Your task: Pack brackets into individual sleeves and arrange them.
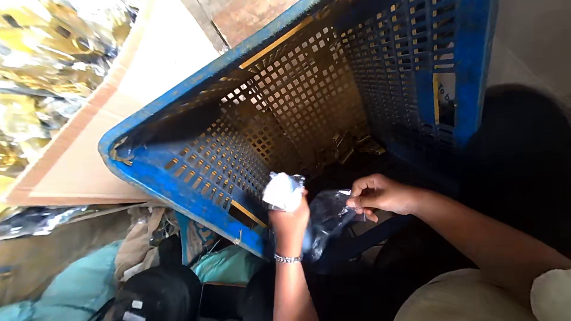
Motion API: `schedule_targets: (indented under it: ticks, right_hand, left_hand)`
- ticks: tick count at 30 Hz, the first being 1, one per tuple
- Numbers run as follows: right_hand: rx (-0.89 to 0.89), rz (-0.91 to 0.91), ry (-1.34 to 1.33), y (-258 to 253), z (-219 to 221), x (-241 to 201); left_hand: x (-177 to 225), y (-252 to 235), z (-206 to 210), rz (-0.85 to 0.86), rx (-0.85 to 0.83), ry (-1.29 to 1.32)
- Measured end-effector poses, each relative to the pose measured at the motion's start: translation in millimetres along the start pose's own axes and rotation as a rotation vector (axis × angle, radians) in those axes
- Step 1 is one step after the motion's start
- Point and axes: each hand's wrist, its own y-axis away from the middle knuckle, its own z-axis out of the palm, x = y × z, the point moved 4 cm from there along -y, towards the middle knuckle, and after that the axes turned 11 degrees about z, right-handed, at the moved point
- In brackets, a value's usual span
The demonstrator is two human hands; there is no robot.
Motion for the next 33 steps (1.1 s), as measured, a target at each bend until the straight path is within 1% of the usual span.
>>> schedule_targets:
  ticks: [1,2,3,4,5,6,7,8,9,10,11,12,13,14,15,16,18,19,20,21,23,24,25,26,27,28,29,30,31,32,33]
  right_hand:
    - [0.069,0.016,-0.048,-3,-1,0]
    - [0.134,0.017,-0.064,-5,-1,-1]
    - [0.178,-0.011,-0.019,-6,3,-3]
    - [0.19,-0.08,0.084,-6,10,-6]
    - [0.167,-0.188,0.226,-3,21,-10]
    - [0.103,-0.298,0.377,1,31,-16]
    - [0.038,-0.376,0.509,3,36,-22]
    - [-0.021,-0.395,0.555,3,36,-26]
    - [-0.059,-0.369,0.501,1,30,-29]
    - [-0.065,-0.324,0.393,-4,19,-33]
    - [-0.015,-0.27,0.284,-12,4,-37]
    - [0.079,-0.208,0.219,-23,-12,-42]
    - [0.191,-0.146,0.237,-37,-24,-47]
    - [0.259,-0.121,0.316,-51,-28,-50]
    - [0.247,-0.161,0.399,-61,-22,-52]
    - [0.17,-0.257,0.472,-68,-7,-51]
    - [-0.064,-0.541,0.556,-73,31,-45]
    - [-0.184,-0.633,0.543,-73,42,-40]
    - [-0.272,-0.638,0.521,-73,44,-37]
    - [-0.341,-0.567,0.492,-75,39,-36]
    - [-0.447,-0.314,0.451,-79,25,-34]
    - [-0.464,-0.196,0.437,-80,20,-34]
    - [-0.455,-0.119,0.417,-82,16,-34]
    - [-0.418,-0.087,0.387,-85,13,-35]
    - [-0.344,-0.077,0.343,-89,9,-35]
    - [-0.248,-0.071,0.282,-97,3,-35]
    - [-0.171,-0.049,0.205,-110,-4,-32]
    - [-0.158,-0.035,0.131,-125,-10,-27]
    - [-0.199,-0.036,0.085,-141,-12,-19]
    - [-0.243,-0.027,0.071,-157,-12,-12]
    - [-0.221,-0.008,0.095,-174,-11,-5]
  left_hand:
    - [-2,-4,-6,-0.022,0.043,0.004]
    - [4,-4,-7,-0.073,0.033,0.12]
    - [14,1,-3,-0.153,-0.028,0.304]
    - [25,11,5,-0.252,-0.148,0.484]
    - [34,23,14,-0.344,-0.27,0.625]
    - [39,31,23,-0.423,-0.366,0.717]
    - [38,34,28,-0.471,-0.405,0.782]
    - [36,33,26,-0.453,-0.424,0.799]
    - [31,28,19,-0.384,-0.405,0.762]
    - [24,22,10,-0.289,-0.346,0.644]
    - [14,15,1,-0.212,-0.247,0.46]
    - [4,10,-7,-0.186,-0.144,0.28]
    - [-2,5,-12,-0.228,-0.066,0.211]
    - [-3,3,-12,-0.293,-0.025,0.241]
    - [0,2,-10,-0.356,-0.025,0.332]
    - [5,1,-5,-0.406,-0.062,0.436]
    - [10,4,9,-0.485,-0.182,0.594]
    - [9,7,12,-0.493,-0.241,0.655]
    - [8,8,15,-0.49,-0.265,0.688]
    - [7,7,16,-0.478,-0.274,0.704]
    - [6,5,17,-0.422,-0.294,0.685]
    - [5,3,16,-0.376,-0.299,0.648]
    - [4,2,13,-0.319,-0.285,0.579]
    - [3,0,8,-0.251,-0.255,0.47]
    - [1,-2,2,-0.169,-0.202,0.304]
    - [-3,-2,-4,-0.1,-0.132,0.126]
    - [-8,-2,-9,-0.063,-0.055,0.006]
    - [-12,-2,-13,-0.04,0.022,-0.053]
    - [-14,-2,-15,-0.001,0.084,-0.073]
    - [-16,-4,-17,0.048,0.133,-0.065]
    - [-16,-7,-20,0.094,0.171,-0.042]
